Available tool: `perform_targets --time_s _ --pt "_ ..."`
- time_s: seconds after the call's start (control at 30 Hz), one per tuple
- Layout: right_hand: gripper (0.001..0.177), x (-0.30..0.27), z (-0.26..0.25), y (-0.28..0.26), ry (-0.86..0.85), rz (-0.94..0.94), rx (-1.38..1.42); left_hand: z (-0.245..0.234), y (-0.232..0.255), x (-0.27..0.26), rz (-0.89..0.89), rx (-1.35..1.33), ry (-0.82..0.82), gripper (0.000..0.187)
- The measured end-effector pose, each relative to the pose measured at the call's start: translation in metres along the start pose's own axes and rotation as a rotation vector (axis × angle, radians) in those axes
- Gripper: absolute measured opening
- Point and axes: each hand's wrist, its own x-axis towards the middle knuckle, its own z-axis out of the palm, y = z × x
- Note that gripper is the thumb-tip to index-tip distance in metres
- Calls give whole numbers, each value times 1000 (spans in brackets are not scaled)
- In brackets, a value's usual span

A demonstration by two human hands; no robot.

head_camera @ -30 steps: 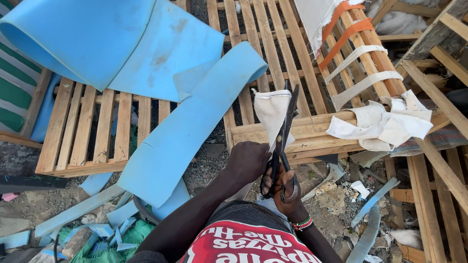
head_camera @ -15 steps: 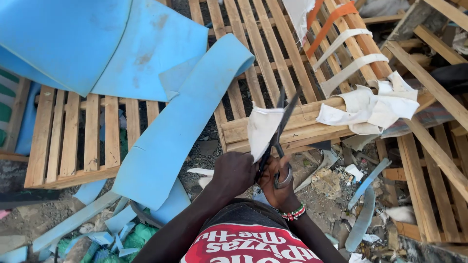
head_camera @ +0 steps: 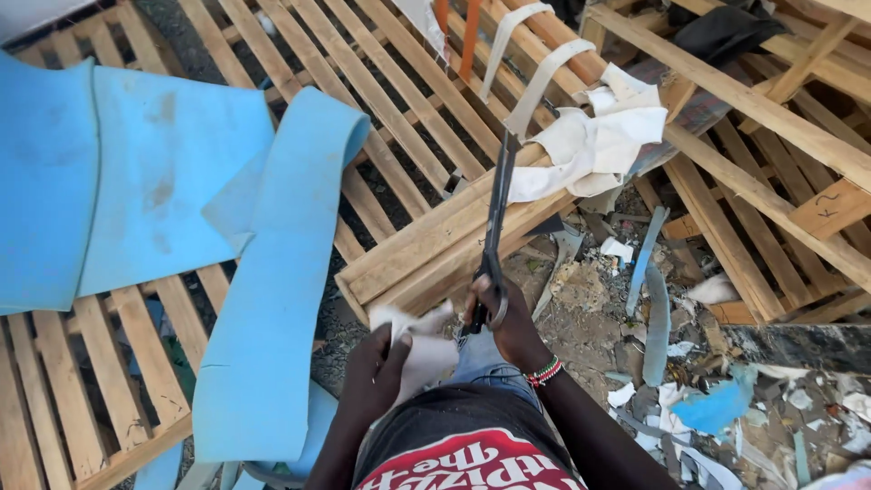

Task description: Cutting and trimming white fabric using scissors over a wooden furniture frame

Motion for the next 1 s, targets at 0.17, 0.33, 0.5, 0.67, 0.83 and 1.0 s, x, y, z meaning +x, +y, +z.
perform_targets --time_s 0.17,0.33,0.5,0.67,0.83,1.0 --pt "33 27 -48 -3 -72 -74 -325 41 3 90 63 -440 10 37" --pt "43 92 -121 15 -47 -97 -333 122 61 183 -62 -584 -115 36" --pt "37 171 -171 -61 65 -93 -232 182 85 275 -4 -610 -75 42" --pt "32 247 -254 -101 -1 -119 -191 209 121 335 -32 -717 62 45" --pt "33 309 -250 -156 -98 -53 -291 203 150 372 -286 -1209 298 24" --pt "35 399 -269 -134 -146 -31 -365 133 156 405 -386 -1461 516 26"
